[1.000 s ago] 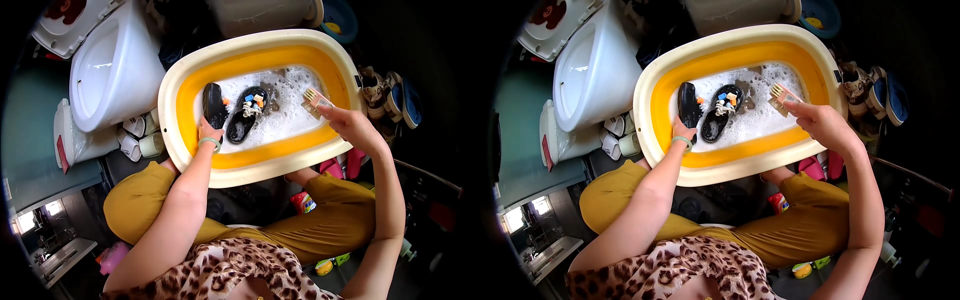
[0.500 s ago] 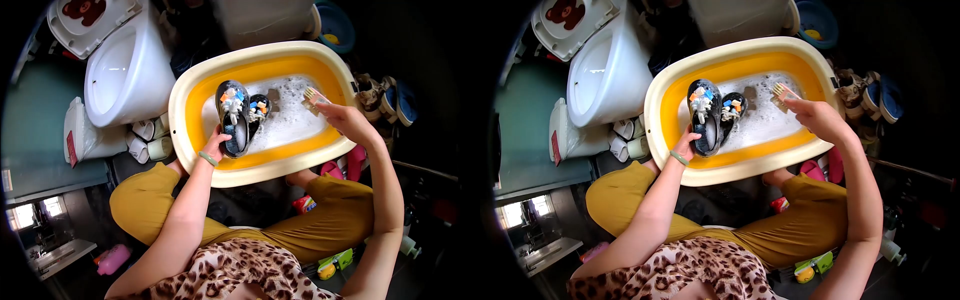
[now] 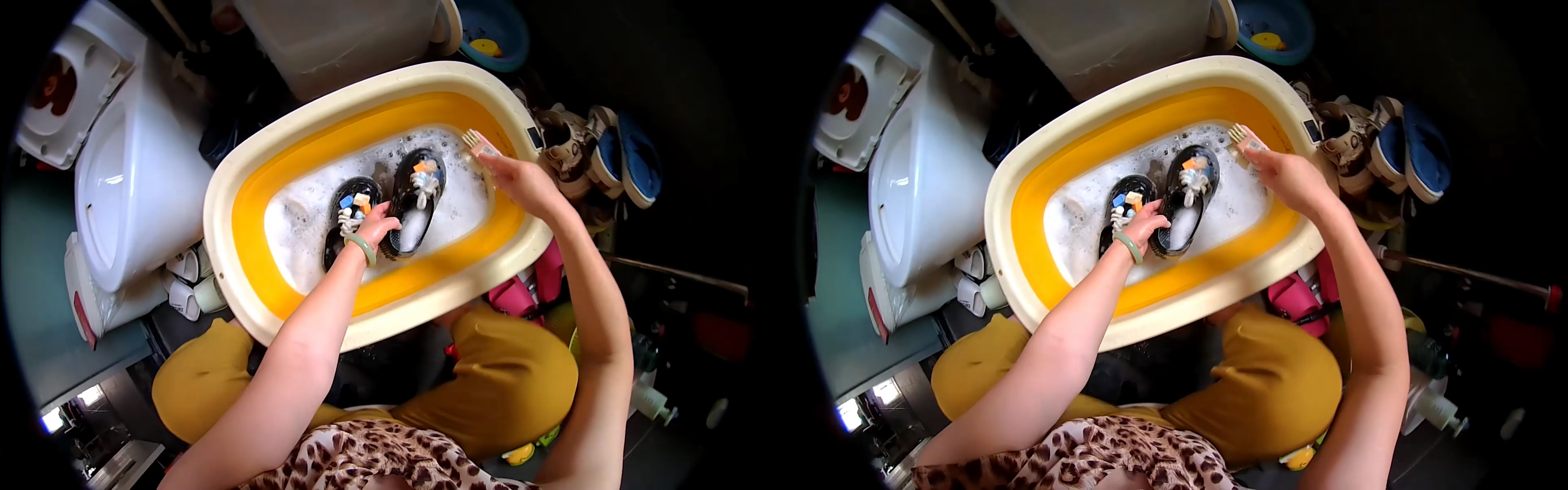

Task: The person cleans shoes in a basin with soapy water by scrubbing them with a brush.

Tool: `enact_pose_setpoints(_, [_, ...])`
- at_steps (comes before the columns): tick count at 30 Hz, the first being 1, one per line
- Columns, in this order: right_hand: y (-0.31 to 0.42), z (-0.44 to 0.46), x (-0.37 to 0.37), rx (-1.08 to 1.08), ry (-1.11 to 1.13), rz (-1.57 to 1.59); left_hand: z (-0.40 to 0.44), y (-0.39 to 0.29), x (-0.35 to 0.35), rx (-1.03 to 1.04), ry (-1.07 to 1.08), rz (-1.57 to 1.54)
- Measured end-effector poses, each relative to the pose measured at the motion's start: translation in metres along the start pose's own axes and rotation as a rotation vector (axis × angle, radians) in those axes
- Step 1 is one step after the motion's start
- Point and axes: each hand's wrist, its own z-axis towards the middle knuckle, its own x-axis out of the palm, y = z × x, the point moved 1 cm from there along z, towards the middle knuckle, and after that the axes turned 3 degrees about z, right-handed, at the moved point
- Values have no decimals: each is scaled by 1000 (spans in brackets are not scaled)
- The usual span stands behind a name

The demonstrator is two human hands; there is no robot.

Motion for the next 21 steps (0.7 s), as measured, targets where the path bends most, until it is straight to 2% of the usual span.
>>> enact_pose_setpoints(1, [-11,7,10,62,0,79,15,18,-4,-31,-132,8])
enact_pose_setpoints(2, [-25,13,23,126,1,160,27,36,-14,-50,-141,9])
enact_pose_setpoints(4, [-54,27,50,136,16,260,27,48,-30,49,-381,527])
enact_pose_setpoints(7, [-72,46,76,186,119,227,0,52,-54,112,-535,403])
enact_pose_setpoints(9, [-81,64,97,310,168,322,-21,40,-76,116,-574,462])
enact_pose_setpoints(12, [-96,84,144,72,-179,186,-57,-2,-63,138,-611,801])
enact_pose_setpoints(14, [-92,85,164,153,-90,103,-71,-10,-43,411,-788,946])
enact_pose_setpoints(15, [-88,86,172,233,-12,10,-77,-14,-30,421,-887,824])
enact_pose_setpoints(16, [-79,81,181,242,48,47,-79,-16,-20,432,-985,696])
enact_pose_setpoints(19, [-60,63,193,58,291,3,-69,-2,-17,118,-932,-114])
enact_pose_setpoints(20, [-60,64,189,54,290,2,-65,1,-19,-84,-970,-298])
enact_pose_setpoints(21, [-62,64,182,83,253,46,-59,3,-21,-175,-931,-418])
